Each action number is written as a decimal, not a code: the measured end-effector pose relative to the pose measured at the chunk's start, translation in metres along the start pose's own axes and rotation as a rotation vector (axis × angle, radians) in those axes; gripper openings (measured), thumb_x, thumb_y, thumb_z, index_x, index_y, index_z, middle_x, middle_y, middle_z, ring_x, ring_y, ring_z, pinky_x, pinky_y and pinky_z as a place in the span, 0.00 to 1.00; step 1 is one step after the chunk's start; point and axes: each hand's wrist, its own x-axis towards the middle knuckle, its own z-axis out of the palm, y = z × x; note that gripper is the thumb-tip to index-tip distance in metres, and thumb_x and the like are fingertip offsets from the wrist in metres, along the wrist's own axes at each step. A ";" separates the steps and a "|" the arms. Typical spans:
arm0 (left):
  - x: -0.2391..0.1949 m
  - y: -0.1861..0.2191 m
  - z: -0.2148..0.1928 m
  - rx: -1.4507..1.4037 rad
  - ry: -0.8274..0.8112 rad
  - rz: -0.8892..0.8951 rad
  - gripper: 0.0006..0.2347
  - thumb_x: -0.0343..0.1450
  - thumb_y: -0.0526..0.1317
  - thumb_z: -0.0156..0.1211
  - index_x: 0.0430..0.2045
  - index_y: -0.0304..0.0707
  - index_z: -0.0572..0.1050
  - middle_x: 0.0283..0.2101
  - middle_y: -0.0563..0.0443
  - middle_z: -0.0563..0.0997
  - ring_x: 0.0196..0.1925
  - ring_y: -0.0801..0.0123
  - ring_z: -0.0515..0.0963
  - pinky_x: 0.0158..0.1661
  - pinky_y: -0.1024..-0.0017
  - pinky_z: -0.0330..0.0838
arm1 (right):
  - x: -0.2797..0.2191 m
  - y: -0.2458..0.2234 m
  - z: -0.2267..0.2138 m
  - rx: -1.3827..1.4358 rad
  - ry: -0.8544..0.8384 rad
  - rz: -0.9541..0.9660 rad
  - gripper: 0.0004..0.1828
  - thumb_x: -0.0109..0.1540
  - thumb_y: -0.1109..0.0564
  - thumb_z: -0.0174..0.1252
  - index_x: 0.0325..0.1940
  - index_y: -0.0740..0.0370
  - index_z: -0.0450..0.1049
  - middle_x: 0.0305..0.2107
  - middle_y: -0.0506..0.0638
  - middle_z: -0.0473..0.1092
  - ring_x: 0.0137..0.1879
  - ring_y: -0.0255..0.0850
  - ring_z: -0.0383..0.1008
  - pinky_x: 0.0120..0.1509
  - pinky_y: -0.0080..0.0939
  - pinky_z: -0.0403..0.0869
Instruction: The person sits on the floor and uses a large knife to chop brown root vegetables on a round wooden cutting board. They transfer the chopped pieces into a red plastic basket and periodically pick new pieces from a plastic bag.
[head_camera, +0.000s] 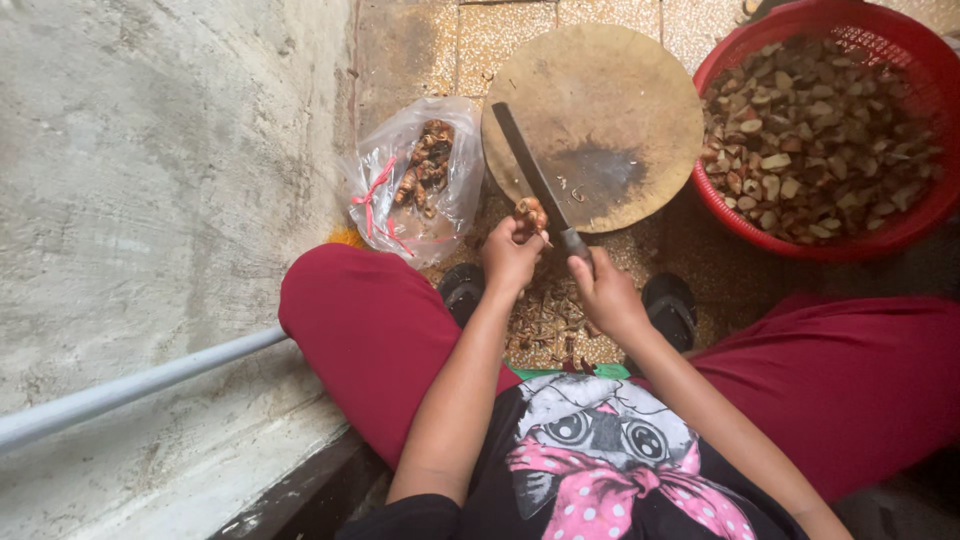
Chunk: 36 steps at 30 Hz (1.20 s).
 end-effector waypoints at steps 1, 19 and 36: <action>0.002 -0.003 0.000 -0.067 -0.033 -0.059 0.09 0.66 0.35 0.68 0.39 0.39 0.79 0.33 0.55 0.84 0.32 0.77 0.83 0.33 0.74 0.78 | 0.006 0.005 -0.004 0.242 -0.110 0.076 0.23 0.71 0.38 0.46 0.51 0.60 0.68 0.26 0.63 0.73 0.31 0.58 0.74 0.35 0.58 0.70; 0.013 -0.012 -0.004 -0.072 -0.026 -0.141 0.10 0.65 0.35 0.71 0.37 0.34 0.80 0.34 0.51 0.85 0.32 0.75 0.84 0.31 0.75 0.81 | -0.009 -0.035 -0.022 -0.010 0.080 -0.036 0.20 0.71 0.42 0.48 0.51 0.61 0.71 0.22 0.57 0.72 0.29 0.52 0.76 0.34 0.53 0.71; 0.012 0.030 -0.011 -0.754 -0.255 -0.109 0.13 0.76 0.38 0.43 0.54 0.39 0.68 0.30 0.50 0.74 0.23 0.76 0.68 0.26 0.74 0.69 | -0.007 -0.019 -0.051 -0.333 0.204 -0.052 0.27 0.65 0.38 0.61 0.50 0.64 0.68 0.26 0.63 0.74 0.31 0.60 0.77 0.32 0.57 0.73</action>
